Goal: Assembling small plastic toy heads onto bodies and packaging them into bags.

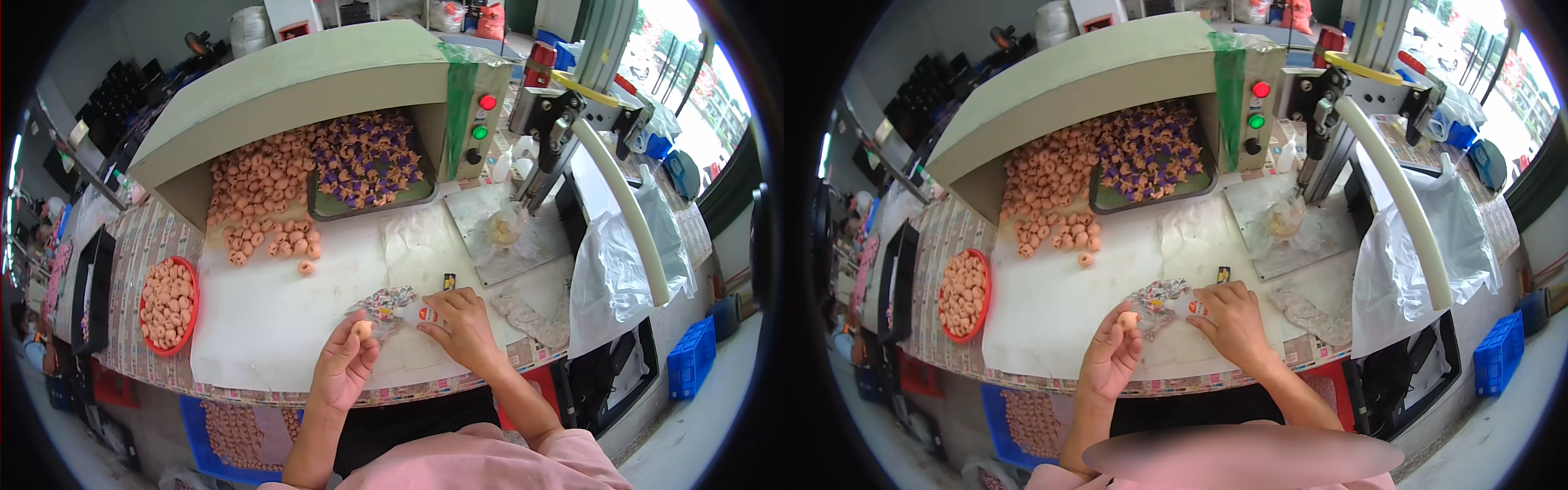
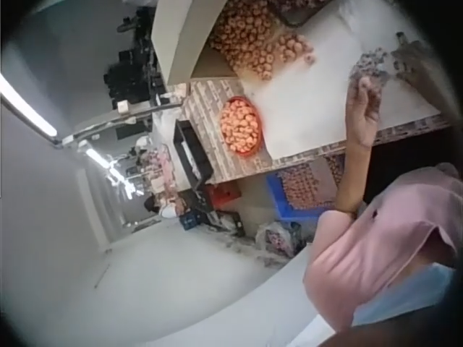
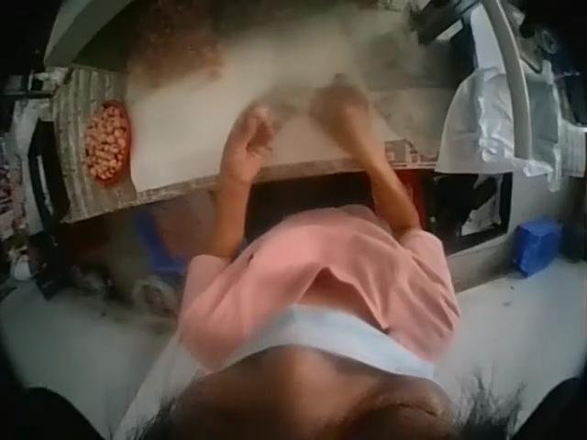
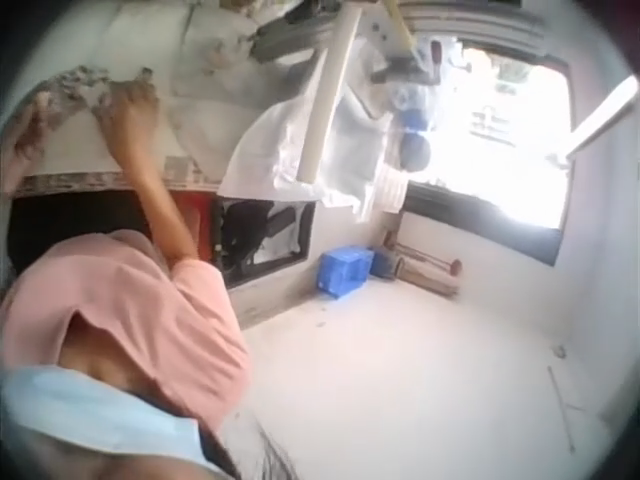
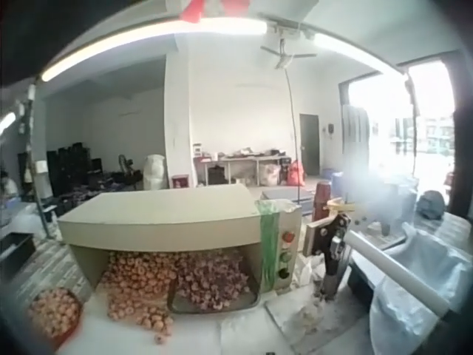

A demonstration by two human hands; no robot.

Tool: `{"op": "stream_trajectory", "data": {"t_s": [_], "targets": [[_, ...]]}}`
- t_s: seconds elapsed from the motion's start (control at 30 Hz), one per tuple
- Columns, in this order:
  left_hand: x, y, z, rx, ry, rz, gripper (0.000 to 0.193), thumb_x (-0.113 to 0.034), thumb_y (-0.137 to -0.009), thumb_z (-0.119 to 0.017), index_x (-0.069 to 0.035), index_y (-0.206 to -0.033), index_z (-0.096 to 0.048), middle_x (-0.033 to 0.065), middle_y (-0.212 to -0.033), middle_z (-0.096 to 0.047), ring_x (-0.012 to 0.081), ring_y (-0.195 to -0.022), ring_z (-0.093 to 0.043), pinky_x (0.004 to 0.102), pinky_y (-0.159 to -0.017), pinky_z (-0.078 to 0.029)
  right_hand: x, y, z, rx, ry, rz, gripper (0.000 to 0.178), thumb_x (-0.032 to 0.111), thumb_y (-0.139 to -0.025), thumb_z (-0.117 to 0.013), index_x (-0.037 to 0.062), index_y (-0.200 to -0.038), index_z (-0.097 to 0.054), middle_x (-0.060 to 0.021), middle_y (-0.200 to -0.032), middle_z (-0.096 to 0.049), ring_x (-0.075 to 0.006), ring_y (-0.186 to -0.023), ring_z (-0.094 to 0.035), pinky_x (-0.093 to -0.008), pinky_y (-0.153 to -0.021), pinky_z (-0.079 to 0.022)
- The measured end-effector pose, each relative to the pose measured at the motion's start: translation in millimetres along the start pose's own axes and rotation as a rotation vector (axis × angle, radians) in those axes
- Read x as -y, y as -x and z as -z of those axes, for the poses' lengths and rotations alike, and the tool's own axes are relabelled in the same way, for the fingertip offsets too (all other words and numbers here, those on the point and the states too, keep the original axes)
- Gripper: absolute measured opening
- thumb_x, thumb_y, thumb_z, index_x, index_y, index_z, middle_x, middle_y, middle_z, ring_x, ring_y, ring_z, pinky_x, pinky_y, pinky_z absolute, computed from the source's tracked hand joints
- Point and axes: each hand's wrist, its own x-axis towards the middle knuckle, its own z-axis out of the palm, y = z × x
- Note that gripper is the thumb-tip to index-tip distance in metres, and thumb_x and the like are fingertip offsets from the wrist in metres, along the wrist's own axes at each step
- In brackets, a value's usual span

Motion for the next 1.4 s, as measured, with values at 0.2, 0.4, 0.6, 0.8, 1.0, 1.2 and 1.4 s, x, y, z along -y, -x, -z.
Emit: {"op": "stream_trajectory", "data": {"t_s": [0.2,0.4,0.6,0.8,1.0,1.2,1.4], "targets": [[6,13,24,-0.076,-0.047,0.035,0.034,-0.009,-0.096,-0.053,-0.005,-0.129,-0.051,0.0096,-0.120,-0.060,0.0167,-0.099,-0.065,0.0284,-0.089,-0.055,17,-2,-15,0.047,0.035,-0.008,0.038,0.017,-0.071,-0.077,0.0040,-0.104,-0.064,-0.0126,-0.099,-0.062,-0.0316,-0.097,-0.055,-0.0407,-0.085,-0.043],[5,12,35,-0.067,0.034,0.069,0.022,-0.009,-0.096,-0.054,-0.004,-0.117,-0.055,0.0089,-0.115,-0.061,0.0215,-0.105,-0.063,0.0298,-0.093,-0.054,36,17,-11,-0.049,-0.408,-0.240,0.035,0.011,-0.071,-0.080,0.0017,-0.100,-0.063,-0.0086,-0.094,-0.061,-0.0196,-0.088,-0.060,-0.0293,-0.074,-0.048],[9,6,29,0.012,-0.015,0.058,0.023,-0.007,-0.095,-0.055,-0.003,-0.117,-0.053,0.0080,-0.116,-0.058,0.0235,-0.115,-0.058,0.0299,-0.099,-0.050,43,36,-1,-0.092,-0.622,-0.371,0.037,0.008,-0.072,-0.082,0.0008,-0.101,-0.061,-0.0054,-0.092,-0.060,-0.0130,-0.084,-0.059,-0.0252,-0.074,-0.048],[20,1,35,-0.012,-0.062,0.066,0.030,-0.010,-0.095,-0.055,-0.004,-0.124,-0.051,0.0071,-0.119,-0.057,0.0210,-0.117,-0.056,0.0288,-0.098,-0.049,39,39,-11,-0.240,-0.525,-0.151,0.039,0.008,-0.064,-0.086,0.0025,-0.096,-0.063,-0.0057,-0.084,-0.059,-0.0155,-0.073,-0.056,-0.0265,-0.065,-0.045],[28,-2,45,-0.048,-0.118,0.076,0.033,-0.014,-0.095,-0.057,-0.006,-0.126,-0.051,0.0061,-0.121,-0.058,0.0153,-0.109,-0.058,0.0297,-0.092,-0.049,40,39,-13,-0.241,-0.364,-0.038,0.040,0.016,-0.063,-0.088,0.0034,-0.092,-0.063,-0.0051,-0.076,-0.055,-0.0169,-0.066,-0.051,-0.0286,-0.058,-0.040],[30,-4,47,-0.037,-0.105,0.073,0.032,-0.013,-0.095,-0.057,-0.006,-0.126,-0.052,0.0064,-0.120,-0.058,0.0145,-0.108,-0.057,0.0301,-0.093,-0.049,39,39,-17,-0.239,-0.355,-0.037,0.042,0.023,-0.064,-0.087,0.0024,-0.092,-0.064,-0.0069,-0.075,-0.056,-0.0175,-0.063,-0.052,-0.0291,-0.056,-0.041],[31,-6,48,-0.028,-0.126,0.076,0.033,-0.012,-0.095,-0.057,-0.005,-0.126,-0.052,0.0076,-0.120,-0.059,0.0147,-0.107,-0.058,0.0310,-0.095,-0.049,37,38,-21,-0.236,-0.361,-0.048,0.041,0.022,-0.064,-0.087,0.0019,-0.092,-0.064,-0.0076,-0.075,-0.057,-0.0181,-0.063,-0.053,-0.0293,-0.056,-0.041]]}}
